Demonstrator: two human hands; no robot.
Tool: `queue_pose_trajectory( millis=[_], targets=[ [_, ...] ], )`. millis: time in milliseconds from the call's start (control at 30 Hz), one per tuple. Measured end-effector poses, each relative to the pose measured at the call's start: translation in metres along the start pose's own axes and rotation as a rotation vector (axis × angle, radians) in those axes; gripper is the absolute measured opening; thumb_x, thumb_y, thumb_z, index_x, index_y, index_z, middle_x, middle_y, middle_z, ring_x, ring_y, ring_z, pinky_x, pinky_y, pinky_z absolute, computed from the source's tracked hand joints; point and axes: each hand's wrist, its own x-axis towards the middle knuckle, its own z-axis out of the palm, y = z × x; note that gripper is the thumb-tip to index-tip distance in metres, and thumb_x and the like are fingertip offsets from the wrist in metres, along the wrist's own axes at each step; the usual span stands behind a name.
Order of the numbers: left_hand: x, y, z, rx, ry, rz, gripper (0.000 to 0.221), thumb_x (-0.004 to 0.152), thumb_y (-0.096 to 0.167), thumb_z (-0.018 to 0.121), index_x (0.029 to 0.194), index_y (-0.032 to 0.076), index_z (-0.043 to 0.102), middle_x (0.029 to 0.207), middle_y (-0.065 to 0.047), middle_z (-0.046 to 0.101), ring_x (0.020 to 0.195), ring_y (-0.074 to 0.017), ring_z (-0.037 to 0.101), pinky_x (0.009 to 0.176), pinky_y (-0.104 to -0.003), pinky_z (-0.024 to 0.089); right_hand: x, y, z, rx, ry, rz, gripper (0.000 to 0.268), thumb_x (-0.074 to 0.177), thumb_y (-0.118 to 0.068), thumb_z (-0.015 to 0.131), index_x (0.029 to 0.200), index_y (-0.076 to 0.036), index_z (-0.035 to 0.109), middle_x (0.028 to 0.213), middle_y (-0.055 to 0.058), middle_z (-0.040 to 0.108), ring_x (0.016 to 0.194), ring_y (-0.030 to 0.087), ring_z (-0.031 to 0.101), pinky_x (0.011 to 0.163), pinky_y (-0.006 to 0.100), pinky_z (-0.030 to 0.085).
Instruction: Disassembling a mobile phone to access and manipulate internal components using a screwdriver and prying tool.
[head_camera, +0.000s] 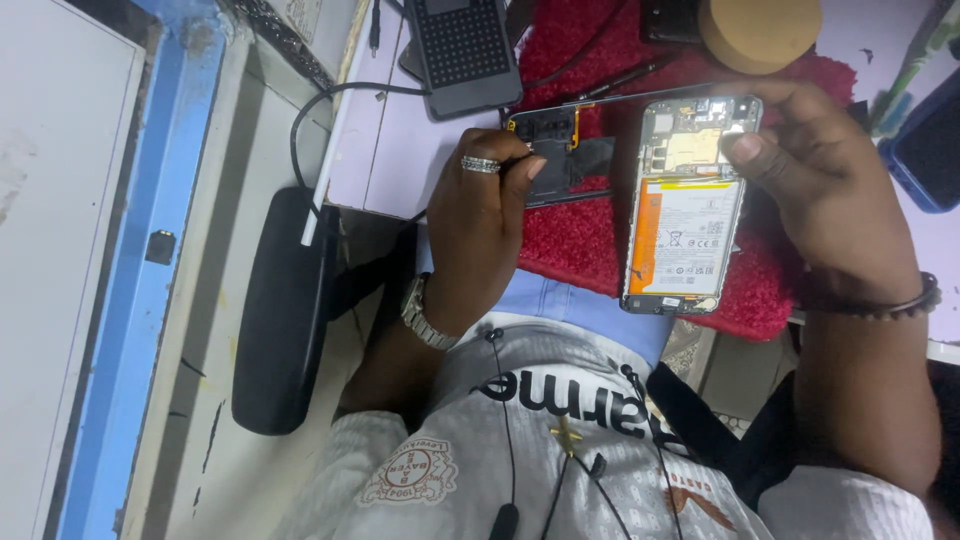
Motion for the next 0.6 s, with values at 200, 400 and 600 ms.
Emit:
queue_pose_trajectory(
  millis=[200, 400, 600],
  targets=[
    [0.0019, 0.0033, -0.002, -0.044, 0.011, 0.011, 0.013, 0.112, 0.015, 0.062, 0.12, 0.008, 0.055, 0.115, -0.012, 0.065, 0.102, -0.0297, 0.068, 0.086, -0.042, 0.056, -0.0003, -0.003, 0.0, -0.041, 0.021, 0.028, 0.043, 0.111, -0.013, 0.059, 0.153, -0.005, 0.053, 0.131, 0.011, 0.064, 0.115, 0.02, 0.066, 0.102, 0.03, 0.055],
    [-0.0009, -0.0011, 0.0002, -0.021, 0.001, 0.007, 0.017, 0.112, 0.021, 0.062, 0.124, 0.01, 0.055, 0.117, -0.011, 0.066, 0.104, -0.0297, 0.069, 0.084, -0.041, 0.058, -0.0005, 0.0022, -0.0016, -0.005, 0.025, 0.037, 0.045, 0.11, -0.015, 0.06, 0.152, -0.004, 0.051, 0.134, 0.012, 0.066, 0.112, 0.02, 0.067, 0.1, 0.03, 0.055],
    [-0.0001, -0.0012, -0.0003, -0.052, -0.002, 0.003, 0.019, 0.111, 0.022, 0.063, 0.123, 0.009, 0.055, 0.117, -0.012, 0.066, 0.106, -0.0321, 0.068, 0.088, -0.045, 0.056, -0.0016, -0.0022, 0.0015, 0.02, 0.031, 0.043, 0.044, 0.109, -0.012, 0.059, 0.152, -0.004, 0.052, 0.132, 0.013, 0.067, 0.11, 0.019, 0.068, 0.1, 0.03, 0.057]
  ],
)
